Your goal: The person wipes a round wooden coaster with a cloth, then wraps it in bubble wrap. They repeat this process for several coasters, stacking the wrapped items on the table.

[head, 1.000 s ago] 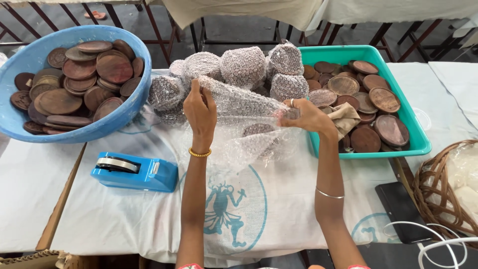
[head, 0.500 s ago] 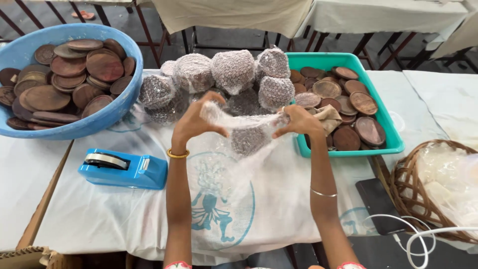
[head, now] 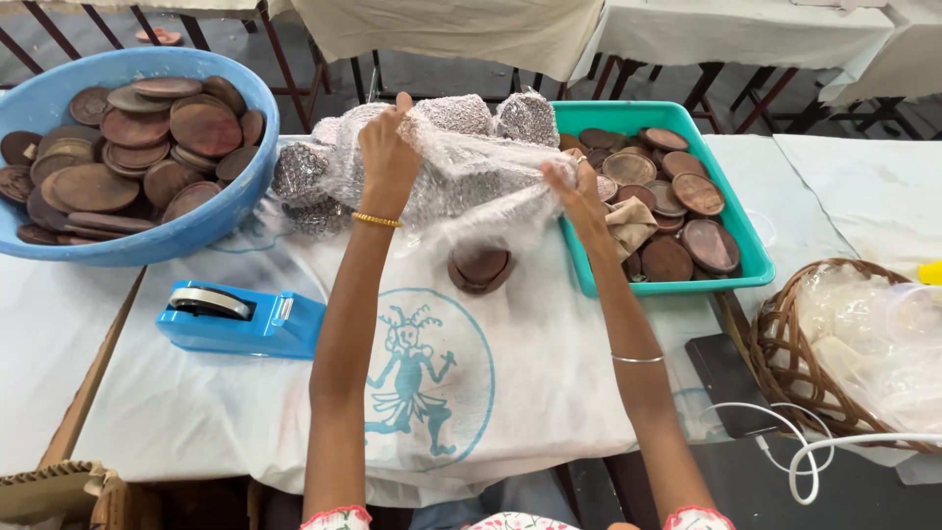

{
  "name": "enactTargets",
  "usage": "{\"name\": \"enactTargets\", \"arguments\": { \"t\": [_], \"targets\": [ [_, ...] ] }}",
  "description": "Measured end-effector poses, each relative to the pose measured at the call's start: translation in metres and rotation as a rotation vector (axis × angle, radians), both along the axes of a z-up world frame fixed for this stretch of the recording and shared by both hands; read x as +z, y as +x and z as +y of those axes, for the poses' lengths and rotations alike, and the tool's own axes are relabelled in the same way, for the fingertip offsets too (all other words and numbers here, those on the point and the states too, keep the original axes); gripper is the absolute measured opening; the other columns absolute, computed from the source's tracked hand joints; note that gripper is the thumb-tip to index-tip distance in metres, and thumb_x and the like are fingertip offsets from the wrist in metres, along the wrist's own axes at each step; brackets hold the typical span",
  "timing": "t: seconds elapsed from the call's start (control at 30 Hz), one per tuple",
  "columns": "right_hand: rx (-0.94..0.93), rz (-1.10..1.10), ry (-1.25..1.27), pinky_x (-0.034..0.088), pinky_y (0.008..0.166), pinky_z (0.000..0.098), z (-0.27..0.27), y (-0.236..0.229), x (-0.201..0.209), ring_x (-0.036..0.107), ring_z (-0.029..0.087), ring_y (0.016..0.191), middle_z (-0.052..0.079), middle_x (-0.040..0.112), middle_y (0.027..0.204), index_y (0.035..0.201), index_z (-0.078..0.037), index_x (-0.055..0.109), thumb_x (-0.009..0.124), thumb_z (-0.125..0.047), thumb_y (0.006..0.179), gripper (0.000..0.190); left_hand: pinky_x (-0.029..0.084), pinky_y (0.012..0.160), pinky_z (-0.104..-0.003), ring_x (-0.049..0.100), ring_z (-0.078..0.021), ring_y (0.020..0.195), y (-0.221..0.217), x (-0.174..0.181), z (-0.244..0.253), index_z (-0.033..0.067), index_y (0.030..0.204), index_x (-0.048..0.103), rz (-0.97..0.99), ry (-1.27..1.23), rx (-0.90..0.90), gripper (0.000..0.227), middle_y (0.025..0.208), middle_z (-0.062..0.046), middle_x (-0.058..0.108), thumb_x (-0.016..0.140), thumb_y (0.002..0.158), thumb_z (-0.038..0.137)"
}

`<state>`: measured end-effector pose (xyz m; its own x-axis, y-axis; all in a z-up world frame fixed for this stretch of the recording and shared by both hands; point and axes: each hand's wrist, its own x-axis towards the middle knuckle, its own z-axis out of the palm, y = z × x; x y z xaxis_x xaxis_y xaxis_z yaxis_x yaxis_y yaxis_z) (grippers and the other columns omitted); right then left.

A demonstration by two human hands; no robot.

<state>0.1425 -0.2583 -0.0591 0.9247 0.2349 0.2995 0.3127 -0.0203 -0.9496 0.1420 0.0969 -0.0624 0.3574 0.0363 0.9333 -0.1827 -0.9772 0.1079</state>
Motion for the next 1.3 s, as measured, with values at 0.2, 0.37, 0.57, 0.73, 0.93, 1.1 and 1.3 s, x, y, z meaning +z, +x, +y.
{"name": "enactTargets", "arguments": {
  "t": [0.2, 0.37, 0.57, 0.73, 0.93, 1.1, 1.3],
  "targets": [
    [0.107, -0.209, -0.857, 0.056, 0.079, 0.0416, 0.001, -0.036, 0.035, 0.071, 0.027, 0.086, 0.015, 0.071, 0.095, 0.103, -0.003, 0.066, 0.1, -0.041, 0.056, 0.07, 0.042, 0.095, -0.046, 0.049, -0.0305, 0.108, -0.013, 0.016, 0.001, 0.0021, 0.135, 0.046, 0.38, -0.243, 0.044, 0.056, 0.115, -0.016, 0.053, 0.069, 0.084, -0.004],
    [-0.256, -0.474, -0.811, 0.055, 0.086, 0.0453, -0.009, -0.001, -0.039, 0.07, 0.038, 0.095, 0.023, 0.072, 0.099, 0.097, 0.001, 0.074, 0.086, -0.018, 0.08, 0.029, 0.039, 0.094, -0.049, 0.048, -0.0282, 0.12, -0.078, 0.093, -0.043, 0.0106, 0.133, 0.046, 0.665, 0.003, 0.483, 0.057, 0.126, -0.01, 0.052, 0.066, 0.083, -0.006],
    [-0.174, -0.345, -0.378, 0.056, 0.081, 0.0411, -0.009, -0.038, -0.014, 0.076, 0.032, 0.092, 0.017, 0.075, 0.098, 0.111, -0.001, 0.072, 0.08, -0.016, 0.076, 0.039, 0.032, 0.106, -0.053, 0.046, -0.0344, 0.119, 0.014, -0.063, 0.015, -0.0138, 0.148, 0.034, 0.508, -0.285, 0.284, 0.074, 0.126, -0.022, 0.05, 0.066, 0.084, 0.007],
    [-0.29, -0.595, -0.514, 0.056, 0.088, 0.041, -0.011, -0.063, -0.021, 0.072, 0.03, 0.099, 0.015, 0.075, 0.107, 0.11, -0.003, 0.074, 0.081, -0.014, 0.083, 0.03, 0.055, 0.082, -0.039, 0.057, -0.0311, 0.115, -0.046, 0.001, -0.023, 0.0017, 0.126, 0.049, 0.275, -0.101, 0.546, 0.035, 0.129, -0.014, 0.052, 0.044, 0.091, 0.006],
    [0.806, -0.27, -0.508, 0.056, 0.09, 0.0393, -0.003, -0.113, 0.045, 0.067, 0.022, 0.105, 0.011, 0.063, 0.129, 0.14, -0.003, 0.048, 0.09, -0.029, 0.068, 0.087, 0.051, 0.062, -0.02, 0.066, -0.0183, 0.082, -0.03, 0.01, -0.052, 0.0084, 0.147, 0.056, 0.313, -0.48, -0.306, 0.046, 0.105, -0.008, 0.062, 0.049, 0.103, 0.0],
    [0.77, -0.039, -0.007, 0.052, 0.104, 0.0422, 0.025, -0.088, 0.017, 0.058, 0.023, 0.128, 0.012, 0.052, 0.149, 0.154, -0.005, 0.033, 0.087, -0.039, 0.08, 0.097, 0.051, 0.064, -0.022, 0.064, -0.0193, 0.083, -0.098, 0.049, -0.042, 0.0098, 0.147, 0.056, 0.333, -0.537, -0.309, 0.046, 0.113, -0.008, 0.061, 0.048, 0.102, 0.002],
    [0.82, 0.346, 0.461, 0.054, 0.109, 0.0457, 0.058, -0.093, -0.019, 0.062, 0.025, 0.13, 0.014, 0.059, 0.14, 0.149, -0.001, 0.038, 0.081, -0.045, 0.087, 0.087, 0.051, 0.065, -0.025, 0.061, -0.0204, 0.083, -0.126, 0.069, -0.043, 0.0114, 0.148, 0.056, 0.347, -0.578, -0.325, 0.047, 0.122, -0.007, 0.059, 0.047, 0.102, 0.004]
  ]
}}
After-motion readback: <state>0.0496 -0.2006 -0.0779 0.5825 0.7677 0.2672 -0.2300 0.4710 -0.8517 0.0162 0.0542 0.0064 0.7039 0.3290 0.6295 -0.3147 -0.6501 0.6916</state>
